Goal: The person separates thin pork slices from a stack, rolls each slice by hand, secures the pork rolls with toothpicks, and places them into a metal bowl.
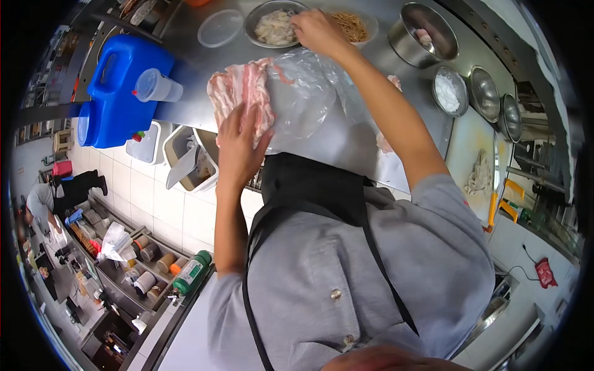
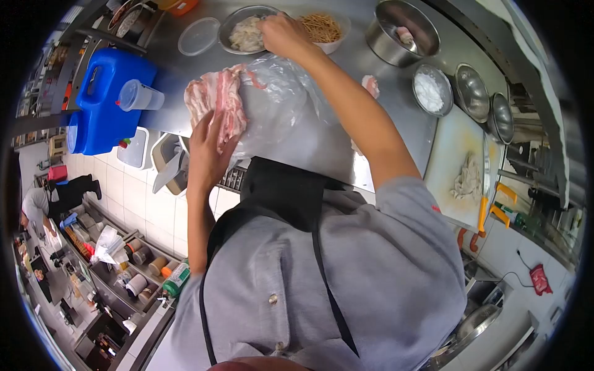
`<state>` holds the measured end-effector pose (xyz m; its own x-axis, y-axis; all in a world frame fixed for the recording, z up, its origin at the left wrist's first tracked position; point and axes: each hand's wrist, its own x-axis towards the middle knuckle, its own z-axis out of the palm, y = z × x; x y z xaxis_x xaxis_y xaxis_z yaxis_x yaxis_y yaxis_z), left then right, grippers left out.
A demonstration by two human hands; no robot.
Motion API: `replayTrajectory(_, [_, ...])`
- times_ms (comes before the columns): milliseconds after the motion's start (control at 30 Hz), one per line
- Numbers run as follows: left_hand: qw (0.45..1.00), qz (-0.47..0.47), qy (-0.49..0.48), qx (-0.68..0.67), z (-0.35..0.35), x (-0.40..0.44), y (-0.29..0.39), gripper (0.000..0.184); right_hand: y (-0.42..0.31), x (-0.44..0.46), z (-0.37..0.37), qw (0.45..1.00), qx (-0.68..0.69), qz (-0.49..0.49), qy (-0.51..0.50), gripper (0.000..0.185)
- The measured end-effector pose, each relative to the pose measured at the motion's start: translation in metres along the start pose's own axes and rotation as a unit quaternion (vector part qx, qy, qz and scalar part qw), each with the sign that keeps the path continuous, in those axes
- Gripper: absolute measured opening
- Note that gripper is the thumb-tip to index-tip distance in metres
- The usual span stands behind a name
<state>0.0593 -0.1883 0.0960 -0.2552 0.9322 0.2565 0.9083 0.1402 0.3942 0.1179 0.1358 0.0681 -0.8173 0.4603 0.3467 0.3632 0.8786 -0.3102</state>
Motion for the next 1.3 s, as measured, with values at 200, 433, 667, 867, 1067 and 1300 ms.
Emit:
replayTrajectory(200, [0.975, -0.209, 0.045, -0.065, -0.026, -0.082, -0.027, 0.050, 0.008, 0.053, 0.059, 0.996, -0.054, 0.019, -0.063, 0.027])
replayTrajectory(433, [0.954, -0.270, 0.072, -0.110, -0.024, -0.088, -0.042, 0.045, -0.002, 0.067, 0.018, 0.959, 0.156, 0.205, -0.117, 0.009])
replayTrajectory(667, [0.964, -0.214, 0.077, -0.138, -0.009, -0.071, -0.043, 0.046, 0.080, -0.004, -0.029, 0.835, 0.468, 0.291, 0.002, 0.013])
replayTrajectory(867, [0.959, -0.211, 0.063, -0.177, 0.019, -0.061, -0.034, 0.046, 0.161, -0.165, -0.126, 0.823, 0.445, 0.279, 0.217, 0.017])
replayTrajectory(1067, [0.978, -0.157, 0.046, -0.132, 0.015, -0.026, -0.016, 0.045, 0.228, -0.267, -0.163, 0.831, 0.171, 0.527, 0.047, 0.025])
replayTrajectory(1300, [0.976, -0.161, 0.103, -0.105, 0.001, -0.007, -0.001, 0.042, 0.238, -0.290, -0.158, 0.942, -0.054, 0.329, -0.035, 0.030])
